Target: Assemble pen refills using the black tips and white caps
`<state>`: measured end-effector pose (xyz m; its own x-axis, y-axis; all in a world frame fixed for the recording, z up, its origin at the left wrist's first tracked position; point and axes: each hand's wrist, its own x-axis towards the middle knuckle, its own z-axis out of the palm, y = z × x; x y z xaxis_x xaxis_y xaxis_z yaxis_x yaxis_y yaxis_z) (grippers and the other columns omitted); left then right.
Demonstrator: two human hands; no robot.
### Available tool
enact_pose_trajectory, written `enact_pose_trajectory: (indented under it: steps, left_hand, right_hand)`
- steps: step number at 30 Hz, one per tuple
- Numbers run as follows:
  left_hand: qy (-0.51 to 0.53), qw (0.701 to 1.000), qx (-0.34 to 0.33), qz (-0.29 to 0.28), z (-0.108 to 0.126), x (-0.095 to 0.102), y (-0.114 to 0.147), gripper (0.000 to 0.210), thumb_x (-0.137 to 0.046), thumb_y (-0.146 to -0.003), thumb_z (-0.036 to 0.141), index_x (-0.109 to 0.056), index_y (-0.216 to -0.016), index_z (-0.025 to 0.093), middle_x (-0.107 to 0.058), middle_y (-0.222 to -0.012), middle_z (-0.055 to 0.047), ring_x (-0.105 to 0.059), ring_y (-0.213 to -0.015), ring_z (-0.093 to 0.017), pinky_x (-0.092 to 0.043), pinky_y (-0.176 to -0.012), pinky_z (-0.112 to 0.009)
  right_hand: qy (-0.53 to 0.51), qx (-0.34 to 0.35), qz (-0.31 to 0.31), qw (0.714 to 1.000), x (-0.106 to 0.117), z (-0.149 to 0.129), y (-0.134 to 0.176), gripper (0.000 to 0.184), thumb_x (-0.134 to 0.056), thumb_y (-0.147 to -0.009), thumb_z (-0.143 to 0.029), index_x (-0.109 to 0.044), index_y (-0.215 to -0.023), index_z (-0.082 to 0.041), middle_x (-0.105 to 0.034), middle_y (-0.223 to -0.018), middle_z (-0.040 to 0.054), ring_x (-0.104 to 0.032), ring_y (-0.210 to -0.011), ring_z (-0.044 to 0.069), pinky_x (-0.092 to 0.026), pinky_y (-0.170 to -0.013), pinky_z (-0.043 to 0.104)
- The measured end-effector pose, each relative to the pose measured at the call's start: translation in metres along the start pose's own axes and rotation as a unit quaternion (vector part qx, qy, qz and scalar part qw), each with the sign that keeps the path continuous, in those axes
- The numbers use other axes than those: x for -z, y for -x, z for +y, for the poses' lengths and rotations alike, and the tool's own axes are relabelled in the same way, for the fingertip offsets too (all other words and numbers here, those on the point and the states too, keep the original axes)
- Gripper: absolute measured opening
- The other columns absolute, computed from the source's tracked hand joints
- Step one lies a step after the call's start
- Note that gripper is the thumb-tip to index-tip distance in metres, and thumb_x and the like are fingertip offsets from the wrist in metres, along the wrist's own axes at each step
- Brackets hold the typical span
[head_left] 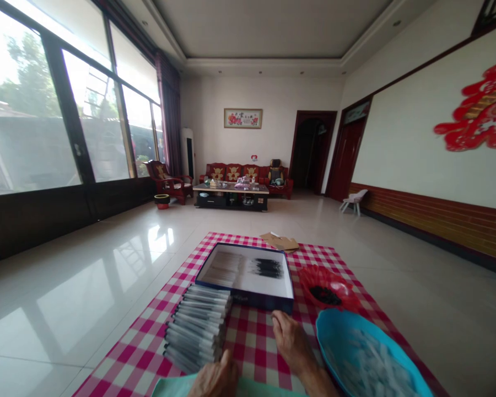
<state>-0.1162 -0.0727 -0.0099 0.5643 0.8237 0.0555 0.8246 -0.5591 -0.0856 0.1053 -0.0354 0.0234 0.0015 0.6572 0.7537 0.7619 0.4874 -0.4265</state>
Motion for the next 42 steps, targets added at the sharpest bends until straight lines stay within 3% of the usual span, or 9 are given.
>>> enact_pose_trajectory:
  steps: [3, 7, 12, 19, 22, 25, 31, 38, 42]
  left_hand:
    - [0.003, 0.999, 0.011, -0.034, 0.003, 0.006, -0.001, 0.036, -0.039, -0.082, 0.001, -0.066, -0.098, 0.018, -0.069, -0.097, -0.012, -0.069, -0.060, -0.021, -0.051, -0.046, -0.025]
    - [0.005, 0.998, 0.041, -0.052, 0.009, 0.012, -0.005, 0.039, -0.038, -0.081, 0.000, -0.068, -0.099, 0.018, -0.069, -0.101, -0.014, -0.069, -0.064, -0.023, -0.053, -0.048, -0.027]
    - [0.018, 0.998, 0.053, -0.027, 0.011, 0.013, -0.009, 0.037, -0.039, -0.083, 0.002, -0.068, -0.096, 0.020, -0.070, -0.098, -0.013, -0.069, -0.060, -0.022, -0.051, -0.045, -0.025]
    - [-0.006, 0.995, 0.036, -0.092, 0.012, 0.042, -0.005, 0.033, -0.039, -0.086, 0.006, -0.063, -0.104, 0.019, -0.066, -0.107, -0.012, -0.070, -0.069, -0.022, -0.054, -0.052, -0.027]
    - [0.045, 0.997, 0.013, -0.054, 0.019, 0.062, -0.016, 0.025, -0.042, -0.087, 0.013, -0.059, -0.105, 0.018, -0.065, -0.102, -0.011, -0.068, -0.070, -0.020, -0.053, -0.055, -0.026]
    - [0.100, 0.994, -0.017, 0.033, 0.029, 0.074, -0.043, 0.025, -0.044, -0.089, 0.020, -0.054, -0.111, 0.020, -0.062, -0.103, -0.009, -0.065, -0.080, -0.020, -0.053, -0.064, -0.028]
    - [0.144, 0.981, 0.062, 0.111, 0.037, 0.071, -0.097, 0.032, -0.041, -0.093, 0.040, -0.052, -0.112, 0.018, -0.059, -0.106, -0.010, -0.059, -0.099, -0.026, -0.048, -0.083, -0.038]
    - [0.153, 0.969, 0.037, 0.191, 0.039, 0.058, -0.096, 0.021, -0.035, -0.096, 0.030, -0.055, -0.094, 0.025, -0.058, -0.087, -0.002, -0.057, -0.080, -0.020, -0.042, -0.066, -0.029]
    - [0.155, 0.966, 0.007, 0.207, 0.041, 0.050, -0.091, 0.015, -0.040, -0.093, 0.024, -0.055, -0.097, 0.026, -0.058, -0.083, -0.001, -0.054, -0.074, -0.020, -0.040, -0.063, -0.028]
  right_hand:
    - [0.012, -0.001, -0.034, 0.999, -0.003, -0.013, 0.009, 0.029, -0.038, -0.094, -0.028, -0.065, -0.088, -0.019, -0.071, -0.071, 0.0062, -0.070, -0.061, 0.020, -0.055, -0.054, 0.023]
    - [0.007, 0.024, -0.012, 1.000, -0.016, -0.017, 0.034, 0.033, -0.034, -0.096, -0.027, -0.064, -0.101, -0.016, -0.074, -0.089, 0.0121, -0.072, -0.080, 0.021, -0.059, -0.068, 0.028]
    - [-0.010, 0.044, -0.008, 0.999, -0.028, -0.002, 0.040, 0.035, -0.034, -0.097, -0.031, -0.066, -0.100, -0.018, -0.075, -0.087, 0.0100, -0.072, -0.080, 0.020, -0.059, -0.071, 0.030]
    - [-0.021, 0.045, -0.037, 0.998, -0.029, 0.004, 0.032, 0.035, -0.034, -0.096, -0.029, -0.067, -0.099, -0.017, -0.074, -0.085, 0.0101, -0.072, -0.077, 0.020, -0.060, -0.068, 0.029]
    - [-0.017, 0.034, -0.033, 0.999, -0.031, 0.008, 0.033, 0.038, -0.033, -0.096, -0.034, -0.067, -0.097, -0.016, -0.075, -0.086, 0.0108, -0.073, -0.077, 0.020, -0.060, -0.068, 0.029]
    - [-0.016, 0.025, -0.019, 0.999, -0.029, 0.010, 0.032, 0.045, -0.029, -0.097, -0.042, -0.066, -0.092, -0.017, -0.075, -0.082, 0.0107, -0.073, -0.072, 0.022, -0.060, -0.064, 0.030]
    - [-0.065, -0.104, -0.044, 0.991, -0.018, 0.008, 0.029, 0.041, -0.032, -0.095, -0.046, -0.062, -0.083, -0.021, -0.074, -0.074, 0.0074, -0.071, -0.062, 0.022, -0.057, -0.052, 0.028]
    - [-0.132, -0.239, 0.026, 0.962, -0.014, 0.007, 0.027, 0.048, -0.038, -0.090, -0.054, -0.065, -0.103, -0.016, -0.074, -0.099, 0.0132, -0.071, -0.089, 0.025, -0.059, -0.071, 0.031]
    - [-0.155, -0.244, 0.063, 0.955, -0.016, 0.006, 0.029, 0.049, -0.043, -0.086, -0.056, -0.066, -0.102, -0.016, -0.073, -0.103, 0.0135, -0.069, -0.095, 0.026, -0.057, -0.080, 0.033]
